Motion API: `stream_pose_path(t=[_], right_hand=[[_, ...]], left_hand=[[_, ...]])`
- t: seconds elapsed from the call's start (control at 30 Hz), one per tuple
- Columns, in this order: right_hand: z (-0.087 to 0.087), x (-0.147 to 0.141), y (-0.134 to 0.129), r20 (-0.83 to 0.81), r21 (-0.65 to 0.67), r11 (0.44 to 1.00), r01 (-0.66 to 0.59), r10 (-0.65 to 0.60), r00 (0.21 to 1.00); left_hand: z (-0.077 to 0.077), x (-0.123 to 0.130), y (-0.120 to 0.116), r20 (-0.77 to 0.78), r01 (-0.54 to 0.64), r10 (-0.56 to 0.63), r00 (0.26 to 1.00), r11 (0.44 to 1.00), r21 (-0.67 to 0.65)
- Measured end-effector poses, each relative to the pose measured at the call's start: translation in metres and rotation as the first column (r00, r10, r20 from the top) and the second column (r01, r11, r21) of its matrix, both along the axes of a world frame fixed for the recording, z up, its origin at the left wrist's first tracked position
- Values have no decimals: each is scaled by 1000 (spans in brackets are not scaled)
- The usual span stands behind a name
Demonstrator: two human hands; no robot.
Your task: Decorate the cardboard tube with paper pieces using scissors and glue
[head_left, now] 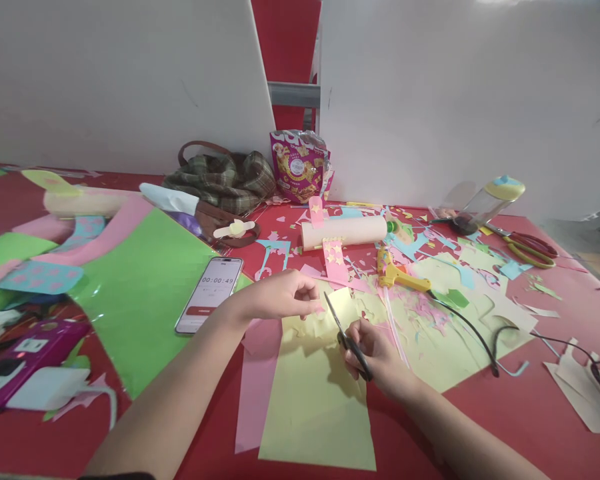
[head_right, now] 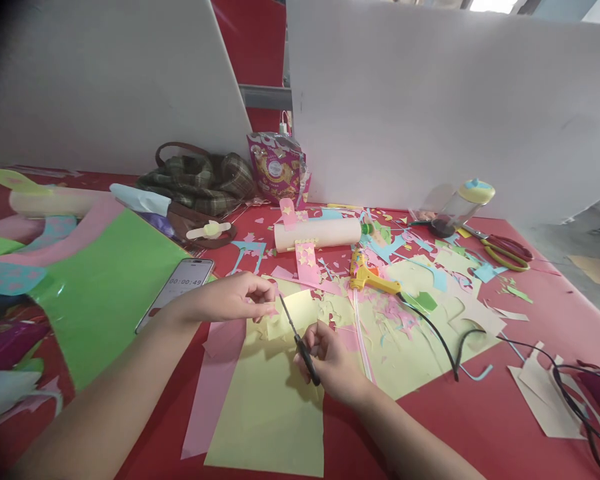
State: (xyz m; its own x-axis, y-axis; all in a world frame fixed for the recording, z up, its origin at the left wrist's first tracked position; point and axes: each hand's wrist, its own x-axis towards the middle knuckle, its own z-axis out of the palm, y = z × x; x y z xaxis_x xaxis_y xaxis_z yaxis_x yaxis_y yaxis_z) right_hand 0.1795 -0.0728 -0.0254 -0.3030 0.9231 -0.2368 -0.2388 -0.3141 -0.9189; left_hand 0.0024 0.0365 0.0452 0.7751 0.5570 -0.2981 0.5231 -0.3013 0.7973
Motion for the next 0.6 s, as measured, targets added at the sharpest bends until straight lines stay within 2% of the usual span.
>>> stream_pose_path(t=[0.23,0.43,0.6], right_hand=[[4,2,3,-84,151,984,95,-83,993],[0,4,3,-70,129,957,261,-254,965],[1,3,4,-9,152,909,388,-391,920]], left_hand=[[-2,8,-5,-16,-6,6,1000,1000,28],[-7,20,-16,51,-19,16,999,998,56],[-8,31,-25,33,-61,59,998,997,55]])
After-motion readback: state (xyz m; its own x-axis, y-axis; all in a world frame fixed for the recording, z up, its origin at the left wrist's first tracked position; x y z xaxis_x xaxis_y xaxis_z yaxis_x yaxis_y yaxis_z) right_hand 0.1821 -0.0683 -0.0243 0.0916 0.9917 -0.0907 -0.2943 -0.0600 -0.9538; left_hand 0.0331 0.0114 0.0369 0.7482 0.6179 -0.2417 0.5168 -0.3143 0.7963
